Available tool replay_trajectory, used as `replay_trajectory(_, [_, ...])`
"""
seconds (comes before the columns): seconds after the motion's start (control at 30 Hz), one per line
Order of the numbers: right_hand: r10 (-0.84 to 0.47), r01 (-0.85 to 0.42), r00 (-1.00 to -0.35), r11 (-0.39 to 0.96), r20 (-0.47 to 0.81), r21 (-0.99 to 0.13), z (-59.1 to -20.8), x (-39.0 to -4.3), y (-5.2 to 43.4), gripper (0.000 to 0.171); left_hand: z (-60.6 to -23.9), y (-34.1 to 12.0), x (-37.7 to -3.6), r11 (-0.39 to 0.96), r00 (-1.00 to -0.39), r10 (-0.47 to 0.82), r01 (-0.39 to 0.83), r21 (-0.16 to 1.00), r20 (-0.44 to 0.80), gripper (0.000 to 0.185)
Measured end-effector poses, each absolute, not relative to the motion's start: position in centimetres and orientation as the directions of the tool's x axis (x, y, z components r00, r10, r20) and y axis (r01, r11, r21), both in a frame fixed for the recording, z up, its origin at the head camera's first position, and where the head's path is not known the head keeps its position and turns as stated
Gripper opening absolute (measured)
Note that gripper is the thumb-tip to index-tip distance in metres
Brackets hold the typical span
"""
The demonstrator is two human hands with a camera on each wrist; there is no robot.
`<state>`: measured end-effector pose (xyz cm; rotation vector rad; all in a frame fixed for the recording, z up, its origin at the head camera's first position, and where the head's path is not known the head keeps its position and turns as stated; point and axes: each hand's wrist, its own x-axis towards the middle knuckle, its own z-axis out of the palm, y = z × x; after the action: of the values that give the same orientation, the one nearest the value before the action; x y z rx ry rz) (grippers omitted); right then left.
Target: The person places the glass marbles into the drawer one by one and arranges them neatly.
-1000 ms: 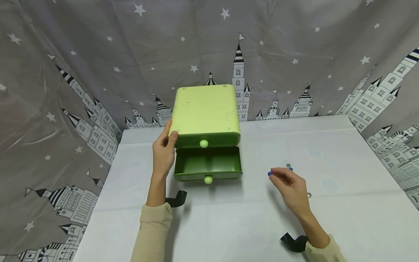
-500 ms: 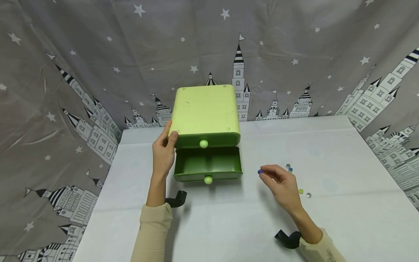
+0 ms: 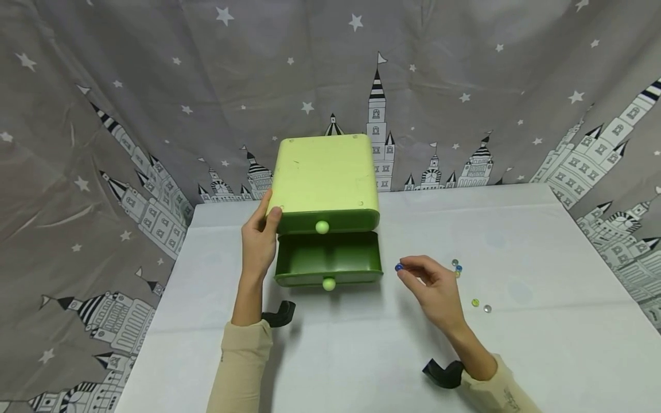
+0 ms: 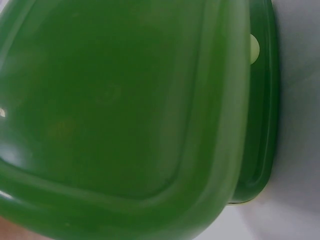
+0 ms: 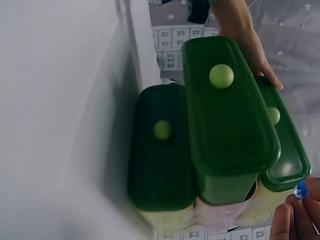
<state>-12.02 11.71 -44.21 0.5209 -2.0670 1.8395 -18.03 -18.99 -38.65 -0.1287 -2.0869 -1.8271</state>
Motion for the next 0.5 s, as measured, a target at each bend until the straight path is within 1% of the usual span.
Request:
replay_trajectory(0.3, [-0.098, -0.508, -0.859, 0.036, 0.503, -0.861, -43.7, -12.2, 9.5, 0.017, -38.7, -18.8, -18.0, 0.159, -0.925, -0.17, 0.315, 0.936, 0.34, 0.049])
replay_trajectory(0.5, [-0.124, -0.543, -0.833, -0.011, 0.54, -0.84, -43.2, -12.1, 8.0, 0.021, -38.7, -18.6, -18.1, 0.14, -0.919, -0.167, 0.337, 0.931, 0.358, 0.048])
